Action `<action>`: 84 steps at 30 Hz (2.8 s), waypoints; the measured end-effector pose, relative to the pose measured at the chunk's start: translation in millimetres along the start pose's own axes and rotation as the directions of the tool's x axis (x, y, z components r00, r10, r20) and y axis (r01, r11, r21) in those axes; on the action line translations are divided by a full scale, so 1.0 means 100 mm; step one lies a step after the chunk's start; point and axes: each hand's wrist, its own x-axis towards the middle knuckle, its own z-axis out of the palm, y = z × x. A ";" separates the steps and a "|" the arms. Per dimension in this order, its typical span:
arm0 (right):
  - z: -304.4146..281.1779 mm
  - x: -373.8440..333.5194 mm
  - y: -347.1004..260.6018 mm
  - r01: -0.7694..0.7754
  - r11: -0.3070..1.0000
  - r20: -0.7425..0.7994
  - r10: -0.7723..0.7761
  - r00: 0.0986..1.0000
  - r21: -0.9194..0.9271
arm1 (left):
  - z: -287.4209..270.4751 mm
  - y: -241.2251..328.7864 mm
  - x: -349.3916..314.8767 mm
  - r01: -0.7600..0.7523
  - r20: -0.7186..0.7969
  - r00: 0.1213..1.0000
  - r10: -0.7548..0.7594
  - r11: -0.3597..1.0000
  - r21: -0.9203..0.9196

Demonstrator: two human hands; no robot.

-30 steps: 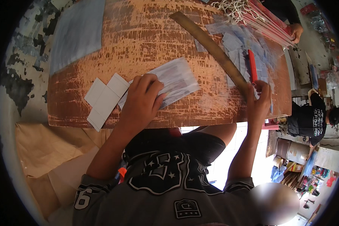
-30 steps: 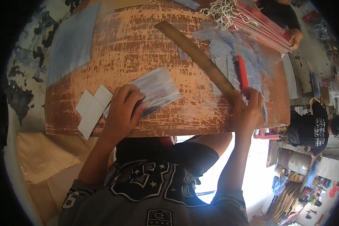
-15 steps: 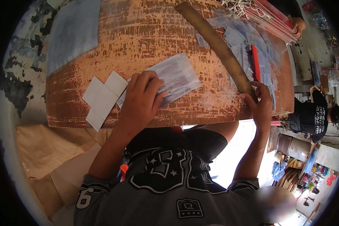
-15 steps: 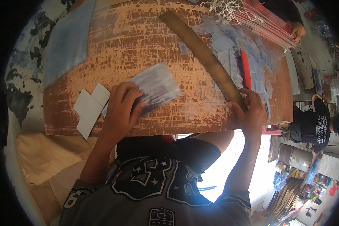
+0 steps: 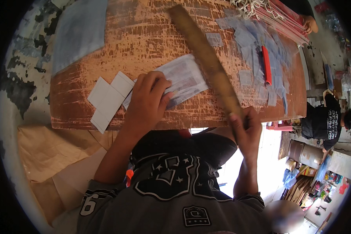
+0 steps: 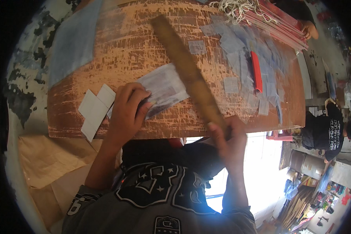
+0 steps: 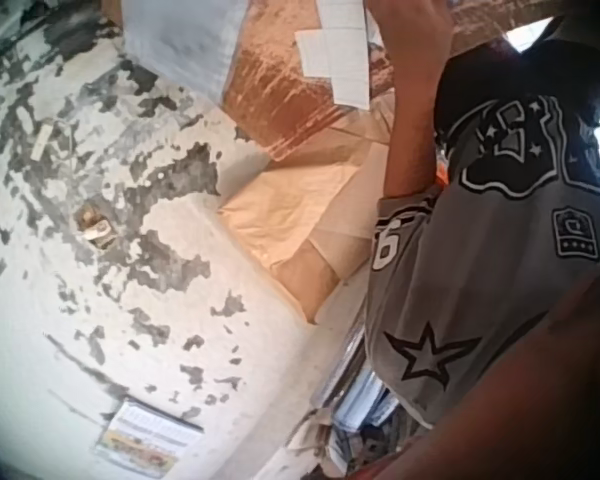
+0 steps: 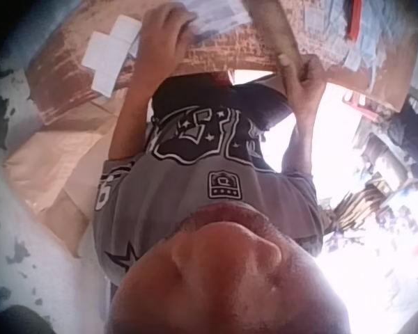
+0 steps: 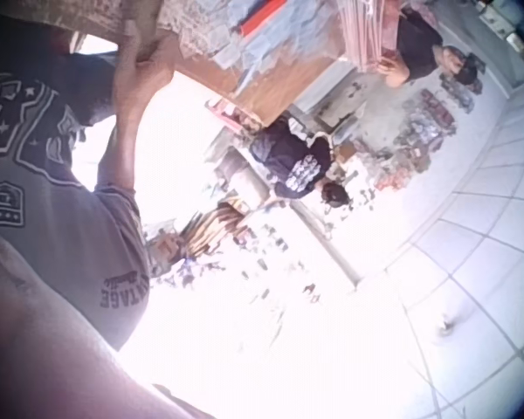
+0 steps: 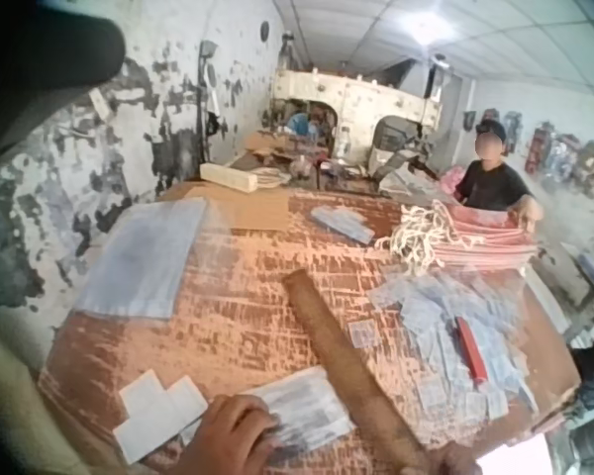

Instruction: The person sits on the floor and uses a red utility knife to cut small rectangular pieces of white paper on a low wooden table. They use a wooden ruler to guide the cuts and occasionally fold the paper to align edges before cutting.

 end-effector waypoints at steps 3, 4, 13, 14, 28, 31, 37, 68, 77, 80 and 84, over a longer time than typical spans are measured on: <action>0.24 -0.21 -0.07 0.111 0.992 0.061 -0.107 0.992 -0.063 | 0.02 -0.02 0.00 0.018 0.012 1.000 -0.018 1.000 -0.010; 0.32 -0.23 -0.14 0.201 0.975 0.075 -0.194 0.978 -0.095 | 0.03 -0.02 0.00 0.007 0.001 1.000 -0.007 1.000 -0.012; 0.62 -0.35 -0.43 0.137 0.936 0.124 -0.101 0.987 -0.323 | 0.02 -0.03 0.00 0.056 -0.008 0.998 -0.057 0.995 -0.085; 0.63 -0.36 -0.42 0.176 0.924 0.115 -0.145 0.983 -0.340 | 0.01 -0.01 0.01 0.078 0.004 0.997 -0.078 0.991 -0.105; 0.69 -0.47 -0.27 0.392 0.848 0.099 -0.383 0.918 -0.356 | 0.04 0.00 -0.02 0.073 -0.034 0.997 -0.072 0.997 0.038; 0.75 -0.54 -0.25 0.346 0.881 0.066 -0.344 0.937 -0.323 | 0.04 -0.01 -0.04 0.080 -0.031 0.996 -0.078 0.995 0.063; 0.83 -0.58 -0.18 0.337 0.905 0.007 -0.347 0.938 -0.259 | 0.03 -0.01 -0.04 0.074 -0.009 0.997 -0.074 0.995 0.066; 0.73 -0.47 -0.20 0.360 0.900 0.045 -0.361 0.932 -0.246 | 0.04 0.01 -0.01 0.060 0.012 0.998 -0.061 0.991 0.123; 0.75 -0.46 -0.18 0.384 0.882 0.041 -0.388 0.921 -0.272 | 0.03 0.02 -0.01 0.091 0.020 0.995 -0.094 0.989 0.115; 0.75 -0.48 -0.18 0.384 0.882 0.041 -0.388 0.921 -0.274 | 0.02 0.02 -0.01 0.089 0.024 0.996 -0.092 0.990 0.109; 0.77 -0.49 -0.17 0.381 0.882 0.036 -0.387 0.921 -0.277 | 0.02 0.03 -0.01 0.088 0.024 0.996 -0.090 0.991 0.101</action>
